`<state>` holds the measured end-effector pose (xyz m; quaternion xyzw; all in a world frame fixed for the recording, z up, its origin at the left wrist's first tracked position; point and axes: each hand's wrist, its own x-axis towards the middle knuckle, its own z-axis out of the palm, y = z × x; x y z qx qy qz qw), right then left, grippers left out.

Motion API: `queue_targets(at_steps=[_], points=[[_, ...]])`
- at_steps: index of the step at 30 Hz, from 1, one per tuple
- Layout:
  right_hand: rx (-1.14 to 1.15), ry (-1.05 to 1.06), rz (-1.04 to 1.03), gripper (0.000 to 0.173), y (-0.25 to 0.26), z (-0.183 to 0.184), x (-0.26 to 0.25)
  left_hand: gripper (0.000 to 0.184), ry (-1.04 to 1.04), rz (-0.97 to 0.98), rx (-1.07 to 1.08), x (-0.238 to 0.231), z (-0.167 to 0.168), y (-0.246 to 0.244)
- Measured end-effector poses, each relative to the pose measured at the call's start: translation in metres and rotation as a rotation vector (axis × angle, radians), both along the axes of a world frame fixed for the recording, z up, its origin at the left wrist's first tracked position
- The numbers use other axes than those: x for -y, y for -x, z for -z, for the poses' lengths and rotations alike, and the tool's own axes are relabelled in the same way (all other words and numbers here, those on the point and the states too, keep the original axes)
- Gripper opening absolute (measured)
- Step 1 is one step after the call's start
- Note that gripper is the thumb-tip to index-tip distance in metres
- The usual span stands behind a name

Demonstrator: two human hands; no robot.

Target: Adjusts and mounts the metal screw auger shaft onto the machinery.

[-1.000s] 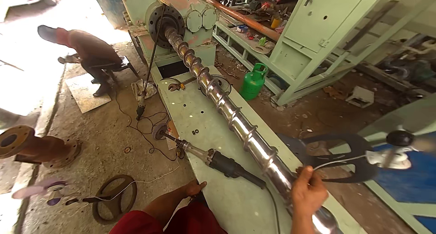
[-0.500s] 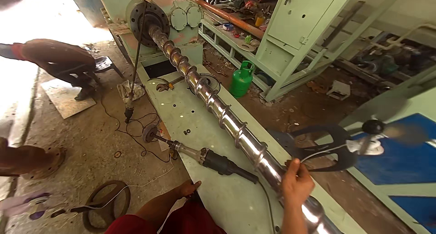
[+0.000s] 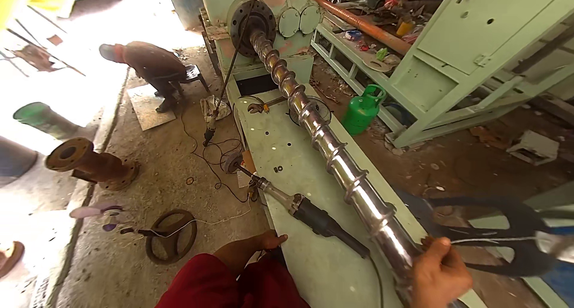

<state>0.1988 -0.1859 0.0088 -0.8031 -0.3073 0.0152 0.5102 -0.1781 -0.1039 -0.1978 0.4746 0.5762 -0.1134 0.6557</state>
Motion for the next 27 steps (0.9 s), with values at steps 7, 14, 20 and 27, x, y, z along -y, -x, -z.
queue_targets(at_steps=[7,14,20,27], points=[[0.003,-0.006,-0.007,0.047,-0.0043,0.0032,-0.0005,0.066,-0.006,-0.013,0.032,0.0003,0.0003,-0.0001],[0.002,0.015,0.014,0.048,-0.0044,0.0025,-0.0009,0.066,0.004,-0.021,0.04,0.0001,-0.0012,-0.0014],[0.011,0.002,0.015,0.047,-0.0046,0.0026,-0.0013,0.067,0.008,-0.012,0.022,-0.0021,0.0,-0.0012],[0.0,0.006,0.014,0.047,-0.0033,0.0006,-0.0015,0.066,0.028,-0.016,0.038,-0.0035,0.0003,-0.0002]])
